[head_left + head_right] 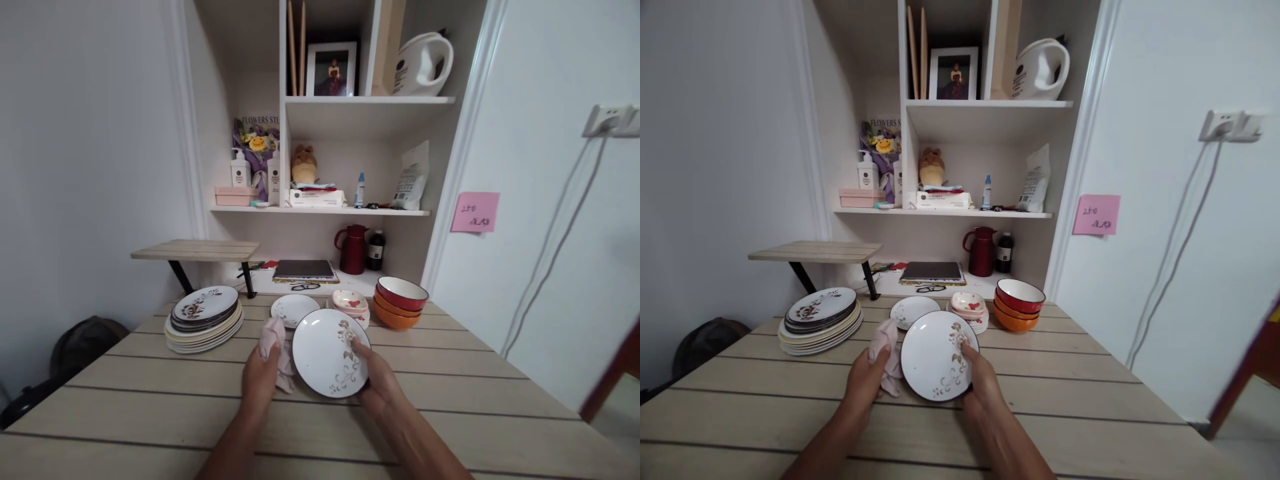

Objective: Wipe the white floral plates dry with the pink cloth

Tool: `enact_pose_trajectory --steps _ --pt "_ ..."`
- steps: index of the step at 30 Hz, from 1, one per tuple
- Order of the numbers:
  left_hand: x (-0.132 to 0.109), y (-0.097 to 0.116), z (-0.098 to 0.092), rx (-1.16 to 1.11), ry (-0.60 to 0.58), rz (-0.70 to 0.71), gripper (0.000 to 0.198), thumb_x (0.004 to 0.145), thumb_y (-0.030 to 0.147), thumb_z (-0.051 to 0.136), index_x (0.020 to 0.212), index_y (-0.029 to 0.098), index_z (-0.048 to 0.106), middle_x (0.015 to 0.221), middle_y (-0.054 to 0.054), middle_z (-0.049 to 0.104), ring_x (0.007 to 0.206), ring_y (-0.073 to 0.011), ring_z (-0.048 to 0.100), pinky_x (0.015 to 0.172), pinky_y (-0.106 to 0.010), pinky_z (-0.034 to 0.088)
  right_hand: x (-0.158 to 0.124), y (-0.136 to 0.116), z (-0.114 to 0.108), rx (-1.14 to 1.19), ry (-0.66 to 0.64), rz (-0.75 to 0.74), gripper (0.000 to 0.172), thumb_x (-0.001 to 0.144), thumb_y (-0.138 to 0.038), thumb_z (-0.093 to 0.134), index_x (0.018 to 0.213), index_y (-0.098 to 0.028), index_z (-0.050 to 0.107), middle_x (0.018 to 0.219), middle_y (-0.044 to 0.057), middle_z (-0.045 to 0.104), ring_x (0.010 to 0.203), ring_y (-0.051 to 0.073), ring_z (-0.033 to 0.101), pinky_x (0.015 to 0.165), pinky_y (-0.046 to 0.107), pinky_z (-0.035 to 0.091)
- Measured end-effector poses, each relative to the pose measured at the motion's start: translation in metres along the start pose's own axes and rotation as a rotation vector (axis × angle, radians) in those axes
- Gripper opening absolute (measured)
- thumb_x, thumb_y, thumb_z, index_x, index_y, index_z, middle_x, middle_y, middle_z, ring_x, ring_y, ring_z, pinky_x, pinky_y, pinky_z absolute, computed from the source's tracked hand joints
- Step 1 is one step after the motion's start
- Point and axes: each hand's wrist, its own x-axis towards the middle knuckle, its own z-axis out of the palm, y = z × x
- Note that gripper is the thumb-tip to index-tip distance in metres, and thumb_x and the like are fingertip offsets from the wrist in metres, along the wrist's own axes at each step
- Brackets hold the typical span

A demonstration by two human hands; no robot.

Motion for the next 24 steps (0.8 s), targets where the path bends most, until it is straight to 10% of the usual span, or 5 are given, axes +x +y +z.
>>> enact_pose_trajectory --steps 12,24 --pt "0.018 -0.012 -0.027 0.6 -0.043 0.192 0.03 0.091 0.043 0.043 0.106 0.022 0.058 0.103 -0.011 0.071 0.093 -0.0271 0.066 0.069 -0.031 0.041 0.02 0.012 -0.004 -0.082 0.011 0.148 0.03 0.083 -0.024 0.056 0.106 -0.005 0.061 0.072 0.015 0.074 0.073 0.025 0.071 0.079 0.04 0.054" --pt "0.023 -0.018 -0.029 0.572 -0.025 0.076 0.038 0.091 0.047 0.037 0.106 0.021 0.059 0.101 -0.013 0.071 0.092 -0.0283 0.066 0.069 -0.033 0.042 0.072 0.019 0.055 -0.122 0.046 0.073 0.032 0.083 -0.016 0.051 0.115 -0.013 0.056 0.073 0.007 0.072 0.068 0.019 0.069 0.074 0.035 0.055"
